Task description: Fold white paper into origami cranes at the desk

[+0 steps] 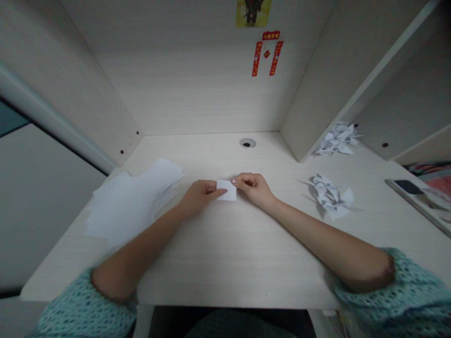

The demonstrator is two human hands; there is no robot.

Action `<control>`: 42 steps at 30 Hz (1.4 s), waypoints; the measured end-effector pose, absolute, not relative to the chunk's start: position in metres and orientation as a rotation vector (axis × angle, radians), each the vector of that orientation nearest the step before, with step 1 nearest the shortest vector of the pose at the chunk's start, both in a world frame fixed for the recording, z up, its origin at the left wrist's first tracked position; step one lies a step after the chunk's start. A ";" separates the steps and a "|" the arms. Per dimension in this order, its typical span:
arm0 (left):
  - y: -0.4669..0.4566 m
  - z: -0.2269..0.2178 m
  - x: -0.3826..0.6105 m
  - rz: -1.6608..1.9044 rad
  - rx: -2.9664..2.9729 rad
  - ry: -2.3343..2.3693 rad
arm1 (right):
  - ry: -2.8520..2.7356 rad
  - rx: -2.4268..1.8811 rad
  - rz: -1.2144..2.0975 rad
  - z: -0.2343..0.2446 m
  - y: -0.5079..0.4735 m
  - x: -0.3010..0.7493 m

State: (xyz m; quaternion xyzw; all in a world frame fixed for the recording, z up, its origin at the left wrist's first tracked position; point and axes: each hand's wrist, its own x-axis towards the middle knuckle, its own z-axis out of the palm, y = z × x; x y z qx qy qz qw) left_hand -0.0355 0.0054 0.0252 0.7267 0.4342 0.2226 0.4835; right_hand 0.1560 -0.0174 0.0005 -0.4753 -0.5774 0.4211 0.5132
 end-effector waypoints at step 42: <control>0.019 0.005 -0.006 0.834 1.672 1.226 | -1.030 -1.187 0.910 -0.017 -0.006 0.157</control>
